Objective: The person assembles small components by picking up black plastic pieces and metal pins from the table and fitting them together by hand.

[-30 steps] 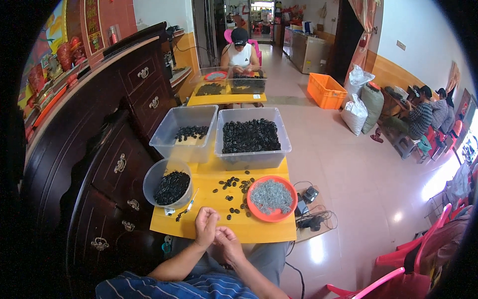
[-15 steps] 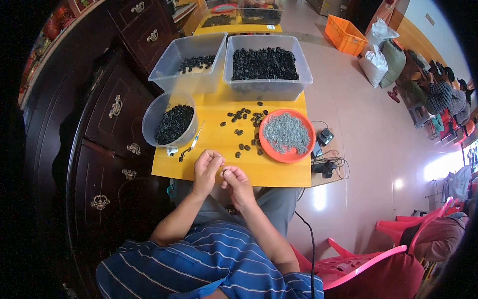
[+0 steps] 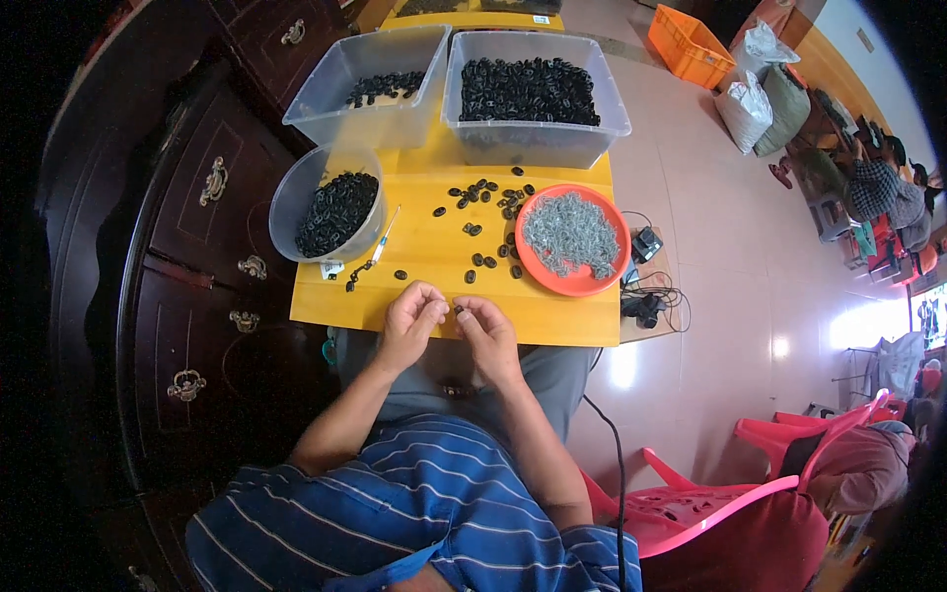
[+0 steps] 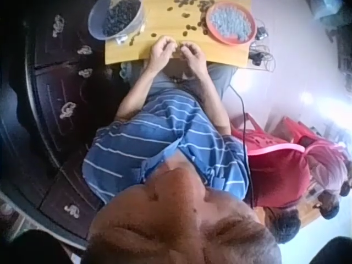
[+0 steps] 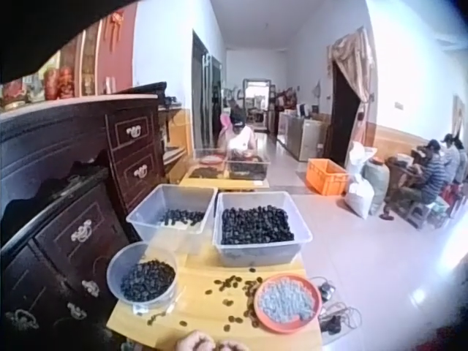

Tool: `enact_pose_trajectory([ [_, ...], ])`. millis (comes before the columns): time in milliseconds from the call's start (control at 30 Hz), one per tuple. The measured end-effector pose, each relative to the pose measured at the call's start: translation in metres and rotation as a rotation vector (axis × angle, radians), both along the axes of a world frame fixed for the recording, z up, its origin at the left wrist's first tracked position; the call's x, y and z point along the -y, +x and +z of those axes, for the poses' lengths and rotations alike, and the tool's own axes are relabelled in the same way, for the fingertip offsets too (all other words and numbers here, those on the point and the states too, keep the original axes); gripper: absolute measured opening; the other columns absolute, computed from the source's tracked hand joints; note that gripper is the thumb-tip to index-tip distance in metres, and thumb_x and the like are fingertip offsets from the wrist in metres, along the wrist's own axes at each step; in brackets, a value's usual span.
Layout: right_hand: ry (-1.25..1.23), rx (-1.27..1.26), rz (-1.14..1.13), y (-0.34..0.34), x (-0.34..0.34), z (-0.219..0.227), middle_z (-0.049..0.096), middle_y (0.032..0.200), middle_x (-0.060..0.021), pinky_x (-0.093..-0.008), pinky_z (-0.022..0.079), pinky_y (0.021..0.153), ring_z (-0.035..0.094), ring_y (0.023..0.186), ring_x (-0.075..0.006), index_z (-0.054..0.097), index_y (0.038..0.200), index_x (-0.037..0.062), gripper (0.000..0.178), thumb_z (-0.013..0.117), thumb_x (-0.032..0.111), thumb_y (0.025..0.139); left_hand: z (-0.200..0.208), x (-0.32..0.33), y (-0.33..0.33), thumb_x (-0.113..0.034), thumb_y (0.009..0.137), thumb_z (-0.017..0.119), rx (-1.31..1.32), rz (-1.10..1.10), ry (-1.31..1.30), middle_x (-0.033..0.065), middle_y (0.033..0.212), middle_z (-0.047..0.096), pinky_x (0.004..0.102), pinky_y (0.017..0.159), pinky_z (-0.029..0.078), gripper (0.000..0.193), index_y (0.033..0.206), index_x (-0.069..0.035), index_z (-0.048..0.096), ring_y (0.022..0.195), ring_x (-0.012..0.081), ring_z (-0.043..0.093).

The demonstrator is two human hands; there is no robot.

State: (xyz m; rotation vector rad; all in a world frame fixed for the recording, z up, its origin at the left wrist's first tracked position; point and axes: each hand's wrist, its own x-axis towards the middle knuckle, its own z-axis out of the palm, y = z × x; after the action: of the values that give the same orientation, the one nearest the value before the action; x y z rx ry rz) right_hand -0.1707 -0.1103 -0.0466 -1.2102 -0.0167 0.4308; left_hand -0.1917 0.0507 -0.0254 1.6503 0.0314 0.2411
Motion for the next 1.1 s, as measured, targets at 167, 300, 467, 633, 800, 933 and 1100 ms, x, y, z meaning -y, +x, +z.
enact_pose_trajectory([
  [167, -0.013, -0.010, 0.023, 0.004, 0.000, 0.003, 0.060, 0.096, 0.0024, -0.0226, 0.049, 0.075, 0.057, 0.083, -0.0068, 0.062, 0.122, 0.0027, 0.020, 0.060, 0.008, 0.102, 0.003, -0.004, 0.003, -0.006, 0.101, 0.058, -0.040, -0.074, 0.030, 0.0022, 0.089, 0.063, 0.0230, 0.073, 0.051, 0.004, 0.100, -0.002, 0.058, 0.079, 0.0077, 0.060],
  [300, 0.024, -0.014, -0.015, 0.006, -0.001, -0.003, 0.060, 0.097, 0.0023, -0.0223, 0.048, 0.073, 0.057, 0.082, -0.0065, 0.061, 0.118, 0.0036, 0.017, 0.060, 0.007, 0.102, 0.001, -0.002, 0.003, -0.006, 0.101, 0.058, -0.043, -0.054, -0.071, 0.0027, 0.089, 0.064, 0.0228, 0.073, 0.051, 0.005, 0.100, -0.002, 0.058, 0.079, 0.0077, 0.060],
  [467, 0.014, -0.013, 0.015, 0.010, 0.000, -0.005, 0.061, 0.098, 0.0019, -0.0227, 0.050, 0.073, 0.058, 0.082, -0.0070, 0.061, 0.117, 0.0042, 0.015, 0.061, 0.008, 0.102, 0.009, 0.001, 0.005, -0.005, 0.098, 0.061, 0.016, -0.003, -0.021, 0.0034, 0.080, 0.065, 0.0257, 0.066, 0.051, 0.005, 0.097, -0.001, 0.060, 0.072, 0.0088, 0.061],
  [633, 0.039, -0.061, 0.006, 0.010, -0.002, -0.012, 0.067, 0.100, 0.0001, -0.0229, 0.052, 0.078, 0.064, 0.089, -0.0081, 0.062, 0.114, 0.0053, 0.012, 0.060, 0.009, 0.103, 0.001, -0.005, 0.010, -0.004, 0.097, 0.061, -0.002, -0.019, 0.083, 0.0048, 0.079, 0.065, 0.0267, 0.064, 0.051, 0.004, 0.097, 0.000, 0.060, 0.070, 0.0096, 0.062],
  [800, 0.102, -0.041, 0.024, 0.011, -0.002, -0.013, 0.068, 0.102, -0.0021, -0.0250, 0.053, 0.081, 0.065, 0.091, -0.0100, 0.062, 0.114, 0.0041, 0.012, 0.060, 0.007, 0.103, 0.004, -0.002, 0.008, -0.004, 0.100, 0.057, -0.030, -0.081, 0.027, 0.0012, 0.084, 0.064, 0.0235, 0.070, 0.051, 0.004, 0.099, -0.001, 0.059, 0.075, 0.0067, 0.060],
  [933, -0.004, 0.002, 0.030, 0.008, -0.001, -0.009, 0.066, 0.102, -0.0021, -0.0256, 0.054, 0.082, 0.063, 0.090, -0.0098, 0.064, 0.116, 0.0025, 0.015, 0.060, 0.006, 0.102, -0.002, -0.003, 0.009, -0.003, 0.097, 0.060, -0.014, -0.050, 0.100, 0.0059, 0.078, 0.064, 0.0292, 0.064, 0.052, 0.003, 0.098, 0.000, 0.060, 0.070, 0.0129, 0.062],
  [1100, -0.117, 0.055, -0.018, 0.009, 0.003, 0.000, 0.065, 0.099, -0.0014, -0.0243, 0.053, 0.077, 0.063, 0.086, -0.0088, 0.065, 0.116, 0.0023, 0.015, 0.062, 0.006, 0.101, -0.006, -0.002, 0.010, -0.003, 0.097, 0.059, -0.029, -0.046, 0.094, 0.0050, 0.078, 0.063, 0.0286, 0.062, 0.050, 0.003, 0.098, -0.001, 0.060, 0.068, 0.0123, 0.060],
])
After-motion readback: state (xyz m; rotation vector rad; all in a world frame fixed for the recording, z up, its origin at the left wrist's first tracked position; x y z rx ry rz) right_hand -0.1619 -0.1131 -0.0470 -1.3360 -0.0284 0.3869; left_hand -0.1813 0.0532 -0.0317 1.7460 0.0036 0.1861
